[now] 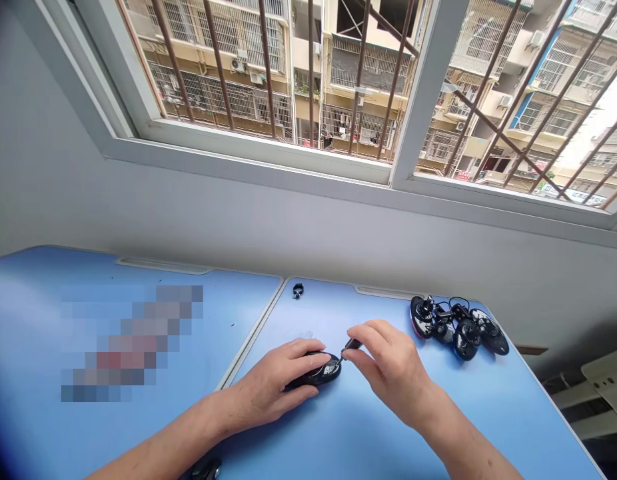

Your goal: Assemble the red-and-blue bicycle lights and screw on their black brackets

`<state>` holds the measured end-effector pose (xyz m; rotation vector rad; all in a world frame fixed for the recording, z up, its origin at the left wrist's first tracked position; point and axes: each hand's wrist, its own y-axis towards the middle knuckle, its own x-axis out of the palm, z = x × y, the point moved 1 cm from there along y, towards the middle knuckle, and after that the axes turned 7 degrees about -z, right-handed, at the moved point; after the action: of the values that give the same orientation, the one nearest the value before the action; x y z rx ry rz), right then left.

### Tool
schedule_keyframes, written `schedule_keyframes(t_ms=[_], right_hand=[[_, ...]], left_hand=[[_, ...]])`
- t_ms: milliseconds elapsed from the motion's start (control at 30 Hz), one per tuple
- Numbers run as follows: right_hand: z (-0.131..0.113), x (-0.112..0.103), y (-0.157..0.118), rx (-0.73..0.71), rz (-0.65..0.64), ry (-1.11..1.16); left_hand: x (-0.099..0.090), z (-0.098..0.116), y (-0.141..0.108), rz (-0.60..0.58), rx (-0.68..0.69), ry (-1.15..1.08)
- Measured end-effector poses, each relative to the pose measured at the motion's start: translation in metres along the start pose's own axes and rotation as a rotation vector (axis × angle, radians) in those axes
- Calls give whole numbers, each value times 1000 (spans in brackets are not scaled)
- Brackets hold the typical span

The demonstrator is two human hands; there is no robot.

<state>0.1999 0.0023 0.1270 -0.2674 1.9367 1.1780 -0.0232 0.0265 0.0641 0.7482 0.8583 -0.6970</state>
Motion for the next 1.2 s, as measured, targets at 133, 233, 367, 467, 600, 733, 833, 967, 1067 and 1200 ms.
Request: schedule_keyframes(t_ms=[133,233,367,467,600,733,833,967,1067,1200], right_hand=[[2,-10,-2,64,-117,60],[3,-15,-3,100,-135,121],[4,-13,0,177,-150,247],[5,-9,1,208,-117,220],[5,-1,1,181,-37,89],[5,9,0,83,68,33],[7,8,-1,10,69,5],[8,-4,-3,43,-57,52],[8,-13,-4,120,-145,127],[9,-15,-1,254,-181,269]], left_hand=[[0,-1,0,5,14,-19],[-1,-2,1,8,25,-37],[-1,-2,2,12,43,-67],[-2,-1,2,14,48,-66],[-3,1,2,18,42,-58],[-3,2,2,29,45,-66],[-2,1,3,27,40,-71],[-1,1,3,24,32,-65],[0,0,3,27,33,-59],[0,1,3,32,38,-32]])
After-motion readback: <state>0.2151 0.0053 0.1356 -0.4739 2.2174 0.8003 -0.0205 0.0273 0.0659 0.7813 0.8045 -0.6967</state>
